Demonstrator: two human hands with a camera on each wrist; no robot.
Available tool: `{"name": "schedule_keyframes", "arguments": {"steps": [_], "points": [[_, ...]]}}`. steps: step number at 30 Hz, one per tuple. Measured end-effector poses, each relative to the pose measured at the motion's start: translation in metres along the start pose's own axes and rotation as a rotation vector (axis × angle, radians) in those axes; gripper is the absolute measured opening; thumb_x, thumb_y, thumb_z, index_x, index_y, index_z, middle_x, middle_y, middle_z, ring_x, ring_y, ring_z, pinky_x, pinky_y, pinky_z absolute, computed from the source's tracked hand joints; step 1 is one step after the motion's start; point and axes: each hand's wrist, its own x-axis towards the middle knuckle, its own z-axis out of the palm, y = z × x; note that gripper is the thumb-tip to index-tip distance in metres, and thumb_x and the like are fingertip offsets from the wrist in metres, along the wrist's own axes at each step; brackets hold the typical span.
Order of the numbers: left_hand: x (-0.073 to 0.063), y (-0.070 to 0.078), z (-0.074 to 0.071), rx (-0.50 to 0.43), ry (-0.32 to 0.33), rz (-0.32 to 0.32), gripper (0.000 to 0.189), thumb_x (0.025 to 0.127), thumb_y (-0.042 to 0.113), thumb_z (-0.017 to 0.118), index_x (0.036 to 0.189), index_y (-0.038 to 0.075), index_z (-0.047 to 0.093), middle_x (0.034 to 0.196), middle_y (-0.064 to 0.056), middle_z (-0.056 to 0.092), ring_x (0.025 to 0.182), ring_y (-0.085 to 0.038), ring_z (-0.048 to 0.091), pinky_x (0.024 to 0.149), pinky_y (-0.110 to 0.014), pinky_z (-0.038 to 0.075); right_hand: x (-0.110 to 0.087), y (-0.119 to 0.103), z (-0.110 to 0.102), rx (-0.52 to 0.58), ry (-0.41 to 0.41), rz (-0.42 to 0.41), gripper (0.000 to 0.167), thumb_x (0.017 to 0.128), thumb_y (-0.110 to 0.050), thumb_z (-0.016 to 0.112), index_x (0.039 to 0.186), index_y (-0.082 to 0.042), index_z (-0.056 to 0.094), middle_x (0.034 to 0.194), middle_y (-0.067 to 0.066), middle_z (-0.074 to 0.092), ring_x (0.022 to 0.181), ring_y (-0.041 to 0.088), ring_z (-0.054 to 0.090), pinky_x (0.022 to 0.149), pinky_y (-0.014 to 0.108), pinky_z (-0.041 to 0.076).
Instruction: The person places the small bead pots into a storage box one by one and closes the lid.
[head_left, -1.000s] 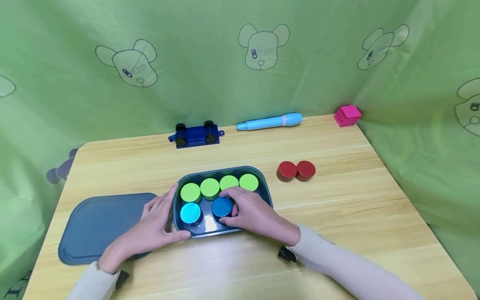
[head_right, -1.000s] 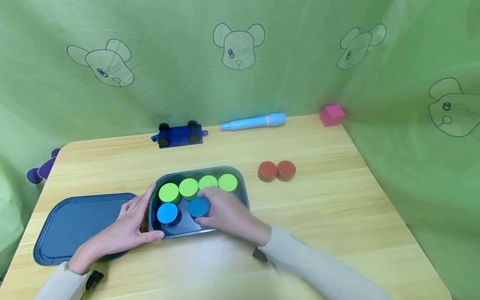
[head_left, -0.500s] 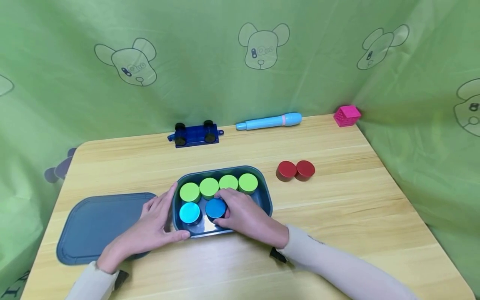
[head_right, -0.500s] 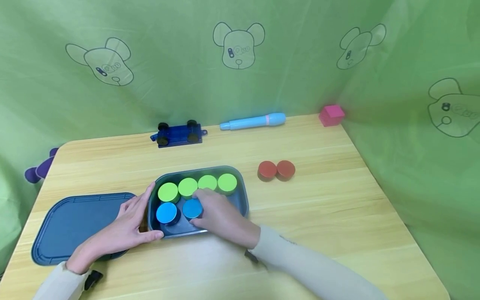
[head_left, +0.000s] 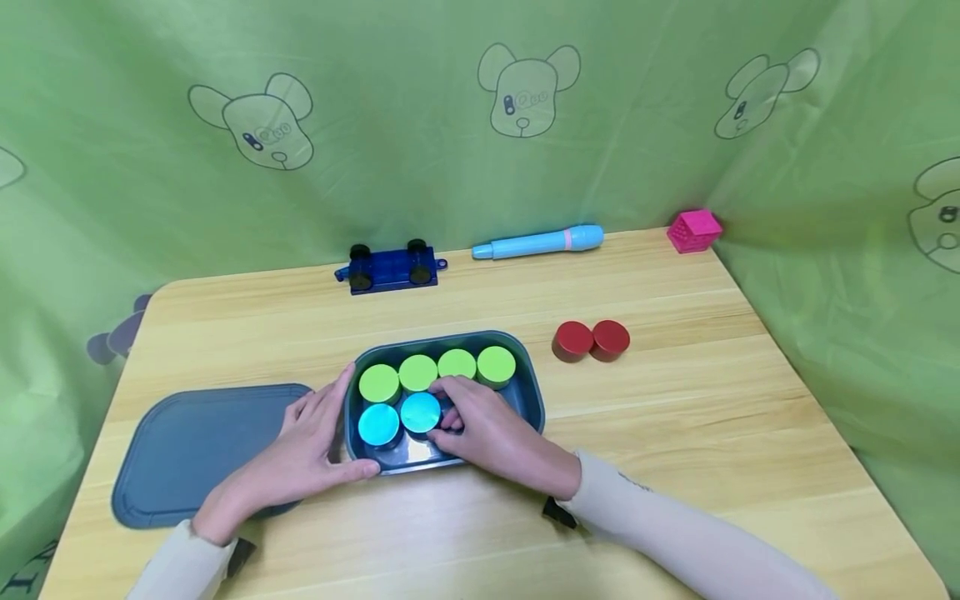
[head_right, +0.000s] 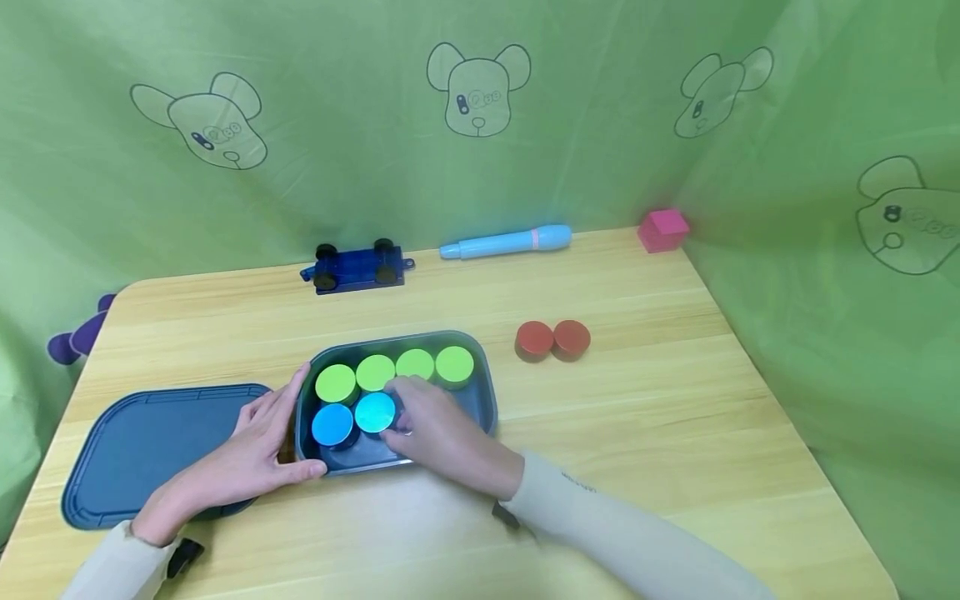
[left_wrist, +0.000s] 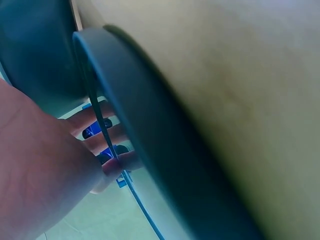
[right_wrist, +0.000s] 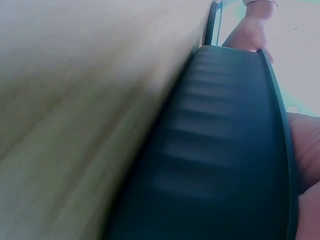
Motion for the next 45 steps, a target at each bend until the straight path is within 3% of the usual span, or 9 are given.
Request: {"name": "schedule_keyframes", "arguments": {"steps": [16,33,37,45], "points": [[0.0,0.0,0.0,-0.003,-0.009,-0.02,0.131,0.091,0.066,0.081,0.177,0.021,-0.007,0.177,-0.023,0.021,0.159,-0.052,0.021,0.119,-0.077,0.012,-0.008,0.004,-0.011,0.087,0.105,-0.028,0.044,0.094,-0.014,0.089,0.133,-0.005,0.069,0.114,0.003,0.071,0.091,0.011,0.071,0.083,0.027,0.061],[0.0,-0.001,0.001,0.007,-0.003,-0.017,0.131,0.091,0.066,0.08,0.177,0.02,-0.007,0.177,-0.023,0.022,0.158,-0.053,0.021,0.119,-0.078,0.012,-0.024,0.03,-0.03,0.195,0.226,-0.161,0.035,0.095,-0.01,0.087,0.126,-0.007,0.07,0.108,0.006,0.071,0.088,0.01,0.067,0.077,0.03,0.06],[0.0,-0.002,0.002,0.005,-0.006,-0.026,0.131,0.091,0.067,0.08,0.177,0.022,-0.008,0.177,-0.022,0.021,0.159,-0.052,0.02,0.12,-0.077,0.011,-0.03,0.038,-0.038,0.223,0.254,-0.154,0.032,0.096,-0.008,0.085,0.125,-0.007,0.071,0.104,0.007,0.071,0.085,0.013,0.067,0.074,0.035,0.06],[0.0,-0.002,0.002,0.005,-0.007,-0.034,0.131,0.091,0.067,0.081,0.177,0.023,-0.008,0.178,-0.021,0.02,0.16,-0.051,0.019,0.121,-0.075,0.01,-0.041,0.058,-0.052,0.273,0.373,-0.151,0.027,0.096,-0.001,0.083,0.119,-0.005,0.071,0.094,-0.002,0.066,0.069,0.017,0.059,0.06,0.028,0.049]]}}
